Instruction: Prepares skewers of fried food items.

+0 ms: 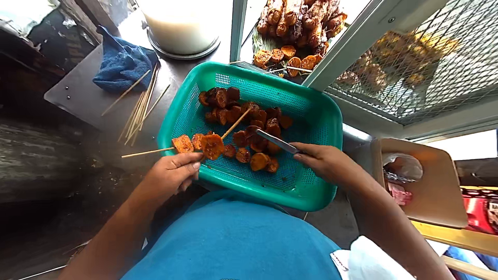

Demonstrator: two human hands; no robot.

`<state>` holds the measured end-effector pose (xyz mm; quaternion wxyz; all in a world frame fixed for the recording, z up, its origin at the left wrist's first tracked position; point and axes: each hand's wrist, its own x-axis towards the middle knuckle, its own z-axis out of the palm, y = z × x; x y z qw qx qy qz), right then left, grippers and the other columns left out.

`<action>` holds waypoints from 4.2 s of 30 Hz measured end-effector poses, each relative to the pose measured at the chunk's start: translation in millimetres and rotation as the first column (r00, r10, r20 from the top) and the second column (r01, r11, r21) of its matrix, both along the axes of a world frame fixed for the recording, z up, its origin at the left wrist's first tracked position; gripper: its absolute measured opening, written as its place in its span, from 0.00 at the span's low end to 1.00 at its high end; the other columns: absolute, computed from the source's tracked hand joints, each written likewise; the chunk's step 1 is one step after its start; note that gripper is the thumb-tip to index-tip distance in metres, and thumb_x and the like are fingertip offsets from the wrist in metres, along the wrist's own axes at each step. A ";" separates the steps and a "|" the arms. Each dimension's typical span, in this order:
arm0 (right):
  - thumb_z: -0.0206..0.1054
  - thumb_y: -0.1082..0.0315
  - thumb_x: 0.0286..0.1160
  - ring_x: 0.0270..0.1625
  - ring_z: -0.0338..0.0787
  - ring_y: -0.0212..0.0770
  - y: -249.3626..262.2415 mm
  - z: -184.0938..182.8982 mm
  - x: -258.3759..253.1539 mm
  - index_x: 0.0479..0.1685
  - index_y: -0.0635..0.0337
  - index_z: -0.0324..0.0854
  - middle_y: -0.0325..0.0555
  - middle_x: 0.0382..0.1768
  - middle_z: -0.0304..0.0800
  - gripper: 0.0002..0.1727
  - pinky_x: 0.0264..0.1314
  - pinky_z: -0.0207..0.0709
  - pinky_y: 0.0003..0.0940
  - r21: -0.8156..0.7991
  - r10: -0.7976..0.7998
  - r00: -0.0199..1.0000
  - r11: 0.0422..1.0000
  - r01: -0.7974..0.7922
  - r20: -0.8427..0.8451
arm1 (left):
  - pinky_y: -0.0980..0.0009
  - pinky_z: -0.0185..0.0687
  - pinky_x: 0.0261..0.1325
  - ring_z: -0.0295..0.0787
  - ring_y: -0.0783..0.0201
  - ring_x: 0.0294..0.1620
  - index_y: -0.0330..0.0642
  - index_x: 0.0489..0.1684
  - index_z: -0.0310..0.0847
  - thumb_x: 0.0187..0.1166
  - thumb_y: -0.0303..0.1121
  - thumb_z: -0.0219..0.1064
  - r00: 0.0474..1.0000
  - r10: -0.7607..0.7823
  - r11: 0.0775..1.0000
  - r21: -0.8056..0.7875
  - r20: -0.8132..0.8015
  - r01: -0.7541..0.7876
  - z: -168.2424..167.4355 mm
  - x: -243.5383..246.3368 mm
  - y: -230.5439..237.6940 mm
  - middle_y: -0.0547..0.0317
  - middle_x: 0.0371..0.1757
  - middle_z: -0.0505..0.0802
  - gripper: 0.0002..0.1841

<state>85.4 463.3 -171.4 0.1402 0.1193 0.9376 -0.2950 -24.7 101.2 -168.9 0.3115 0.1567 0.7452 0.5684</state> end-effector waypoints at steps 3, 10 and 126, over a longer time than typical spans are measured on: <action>0.60 0.65 0.91 0.18 0.73 0.29 13.3 6.5 11.8 0.77 0.46 0.82 0.40 0.24 0.82 0.20 0.22 0.68 0.26 -0.252 -0.194 0.977 0.945 0.209 0.083 | 0.88 0.65 0.17 0.71 0.82 0.15 0.39 0.61 0.86 0.87 0.29 0.56 0.992 -0.054 0.998 0.021 0.114 0.052 0.3 7.1 7.3 0.71 0.26 0.87 0.15; 0.56 0.70 0.91 0.13 0.74 0.25 21.0 19.8 30.5 0.73 0.56 0.83 0.40 0.22 0.84 0.19 0.14 0.68 0.15 -0.614 -0.415 0.904 0.689 0.386 0.102 | 0.87 0.64 0.17 0.71 0.81 0.15 0.40 0.62 0.87 0.87 0.29 0.56 0.979 -0.114 0.993 0.032 0.170 0.110 3.4 10.6 18.3 0.70 0.26 0.87 0.15; 0.57 0.57 0.85 0.33 0.89 0.56 14.0 27.9 59.1 0.80 0.53 0.79 0.53 0.37 0.87 0.27 0.28 0.78 0.53 0.510 0.337 0.879 0.850 -0.131 -0.337 | 0.87 0.67 0.20 0.72 0.81 0.17 0.41 0.59 0.91 0.86 0.30 0.59 0.941 -0.300 0.925 -0.288 -0.154 0.248 12.5 -13.9 -0.1 0.69 0.25 0.87 0.14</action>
